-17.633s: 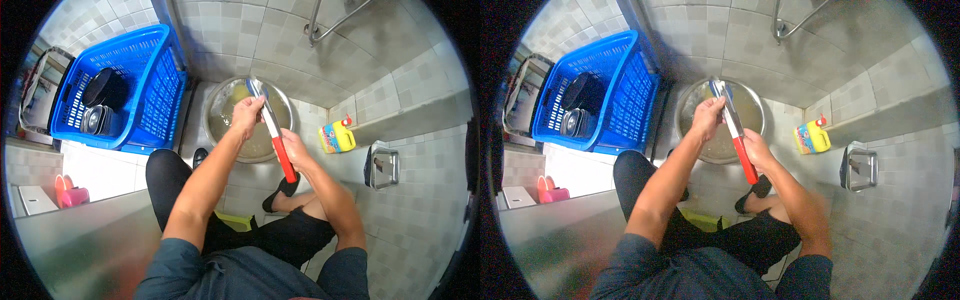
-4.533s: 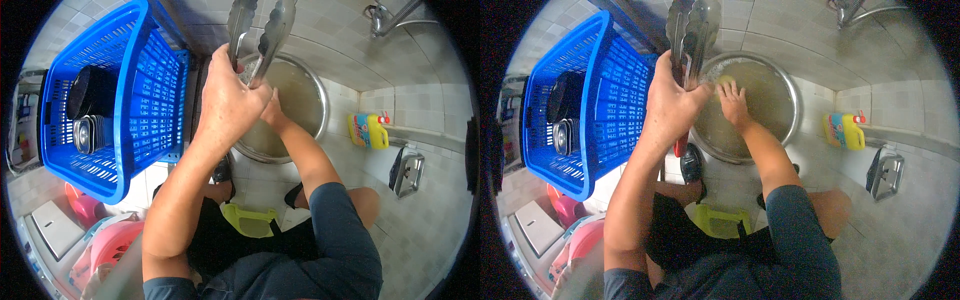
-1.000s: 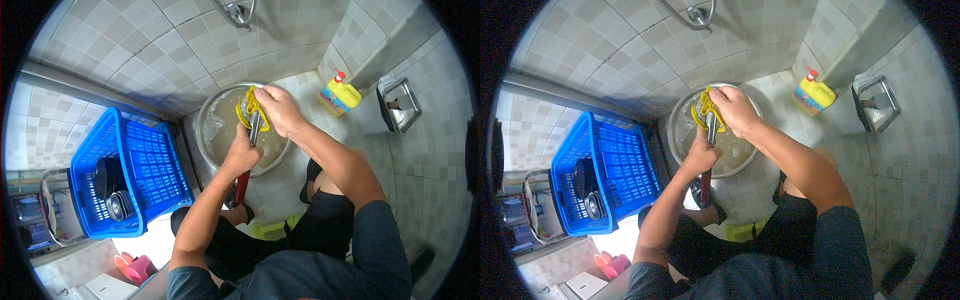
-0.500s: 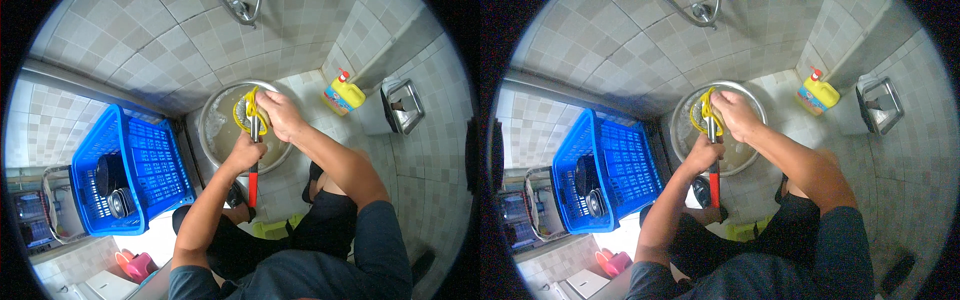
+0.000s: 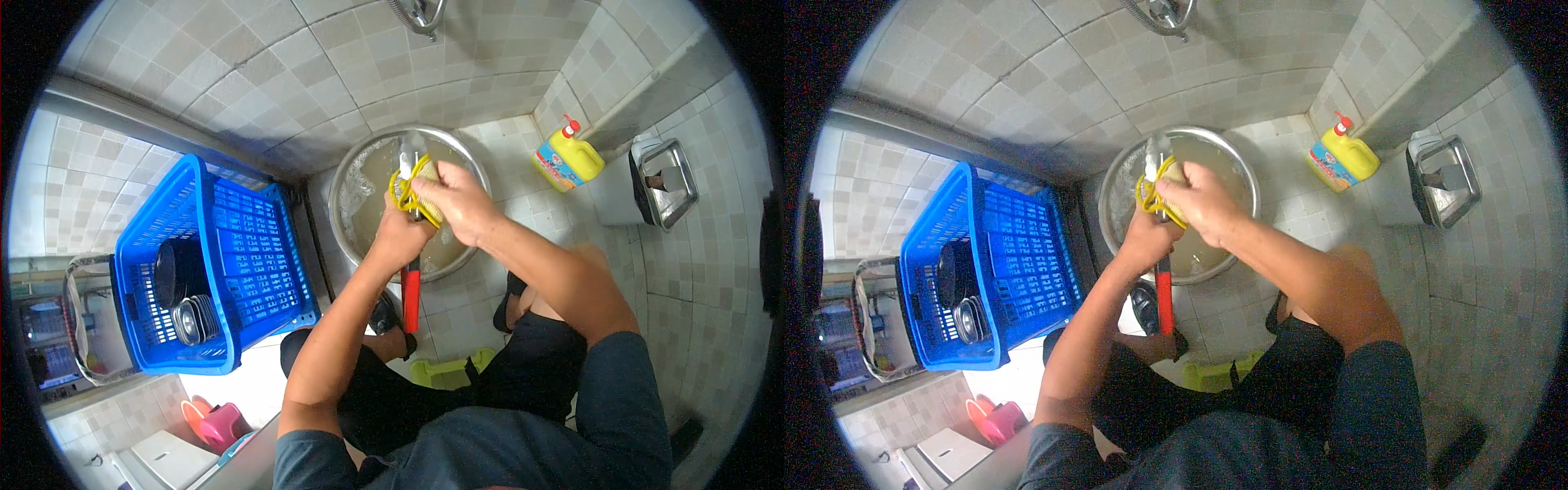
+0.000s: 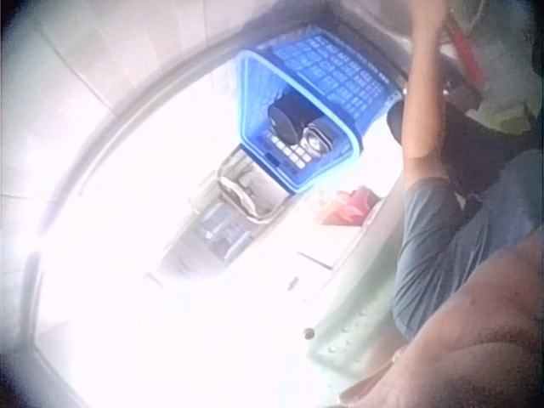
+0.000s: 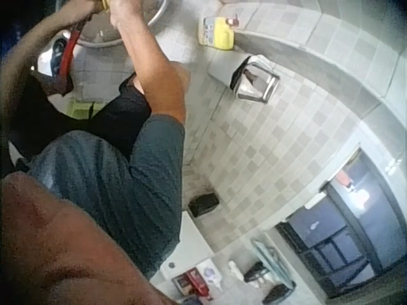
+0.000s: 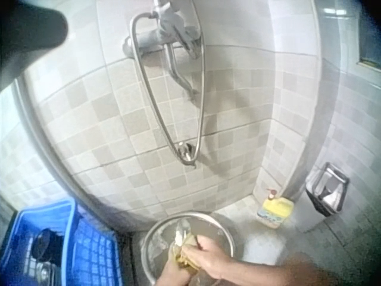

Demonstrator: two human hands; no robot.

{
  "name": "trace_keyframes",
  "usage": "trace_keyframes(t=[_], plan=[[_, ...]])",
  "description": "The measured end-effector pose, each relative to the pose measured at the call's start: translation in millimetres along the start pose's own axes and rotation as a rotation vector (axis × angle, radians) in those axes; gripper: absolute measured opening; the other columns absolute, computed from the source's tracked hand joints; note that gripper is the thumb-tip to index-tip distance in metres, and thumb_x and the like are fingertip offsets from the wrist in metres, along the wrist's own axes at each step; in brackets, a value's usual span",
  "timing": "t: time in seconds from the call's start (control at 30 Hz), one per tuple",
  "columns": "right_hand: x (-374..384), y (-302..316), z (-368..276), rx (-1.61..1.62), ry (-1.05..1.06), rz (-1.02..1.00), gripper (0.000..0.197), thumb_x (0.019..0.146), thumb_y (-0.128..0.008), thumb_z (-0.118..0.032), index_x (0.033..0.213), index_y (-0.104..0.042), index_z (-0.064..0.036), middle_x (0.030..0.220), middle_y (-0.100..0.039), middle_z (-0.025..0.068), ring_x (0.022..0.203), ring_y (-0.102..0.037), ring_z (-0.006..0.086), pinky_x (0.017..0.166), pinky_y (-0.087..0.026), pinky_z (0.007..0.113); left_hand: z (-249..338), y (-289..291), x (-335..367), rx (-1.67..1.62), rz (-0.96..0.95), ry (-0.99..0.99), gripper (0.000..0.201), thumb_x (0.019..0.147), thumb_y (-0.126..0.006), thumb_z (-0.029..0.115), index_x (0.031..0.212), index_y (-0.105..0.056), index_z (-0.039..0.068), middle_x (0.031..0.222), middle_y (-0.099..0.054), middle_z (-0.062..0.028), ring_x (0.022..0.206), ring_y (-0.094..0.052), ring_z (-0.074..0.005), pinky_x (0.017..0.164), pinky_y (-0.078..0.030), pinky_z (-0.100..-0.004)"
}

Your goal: The person washes various metal kitchen utensils including a tray, a cleaver, and tongs using a yellow sponge in a large basin of soapy water.

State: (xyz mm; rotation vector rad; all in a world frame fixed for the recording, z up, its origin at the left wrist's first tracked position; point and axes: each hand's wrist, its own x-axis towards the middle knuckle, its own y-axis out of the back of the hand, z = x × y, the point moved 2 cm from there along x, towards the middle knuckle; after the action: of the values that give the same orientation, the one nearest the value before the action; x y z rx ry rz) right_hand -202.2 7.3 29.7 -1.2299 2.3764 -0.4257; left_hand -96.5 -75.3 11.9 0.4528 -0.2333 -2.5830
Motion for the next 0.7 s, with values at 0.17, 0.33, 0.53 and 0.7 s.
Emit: trace_keyframes(t=[0.17,0.33,0.53,0.7], plan=[[26.7,27.7,-17.9,0.050,-0.017,0.234,0.024,0.095,-0.066,-0.020,0.105,-0.061,0.0016,0.094,-0.066,0.0082,0.082,-0.063,0.0137,0.070,-0.053,0.030,19.3,-11.9,-19.2,0.228,0.014,0.027,0.075,0.075,-0.065,0.008,0.139,-0.029,-0.007,0.113,-0.057,-0.0271,0.105,-0.060,-0.0339,0.091,-0.047,-0.0357],[49.4,62.4,-51.8,0.231,0.136,0.375,0.026,0.097,-0.064,-0.022,0.108,-0.059,0.0014,0.097,-0.065,0.0075,0.083,-0.064,0.0147,0.072,-0.053,0.031,9.2,-9.3,-25.1,0.283,-0.038,-0.061,0.082,0.073,-0.065,0.007,0.143,-0.025,-0.008,0.108,-0.058,-0.0249,0.098,-0.062,-0.0336,0.088,-0.049,-0.0358],[37.5,64.3,-45.4,0.101,0.129,0.396,0.031,0.100,-0.059,-0.029,0.109,-0.060,0.0001,0.097,-0.064,0.0057,0.082,-0.061,0.0119,0.072,-0.051,0.030,12.4,-7.4,-20.2,-0.430,-0.168,0.101,0.053,0.067,-0.061,-0.007,0.116,-0.044,0.004,0.083,-0.053,-0.0055,0.070,-0.055,-0.0140,0.059,-0.047,-0.0284],[18.6,17.4,-26.8,-0.231,0.119,0.129,0.017,0.094,-0.061,-0.013,0.103,-0.064,0.0019,0.094,-0.067,0.0079,0.082,-0.061,0.0124,0.071,-0.051,0.030,17.7,-6.1,-23.8,-0.311,-0.290,0.064,0.056,0.069,-0.059,-0.005,0.121,-0.040,0.005,0.088,-0.049,-0.0041,0.071,-0.053,-0.0139,0.057,-0.048,-0.0283]])
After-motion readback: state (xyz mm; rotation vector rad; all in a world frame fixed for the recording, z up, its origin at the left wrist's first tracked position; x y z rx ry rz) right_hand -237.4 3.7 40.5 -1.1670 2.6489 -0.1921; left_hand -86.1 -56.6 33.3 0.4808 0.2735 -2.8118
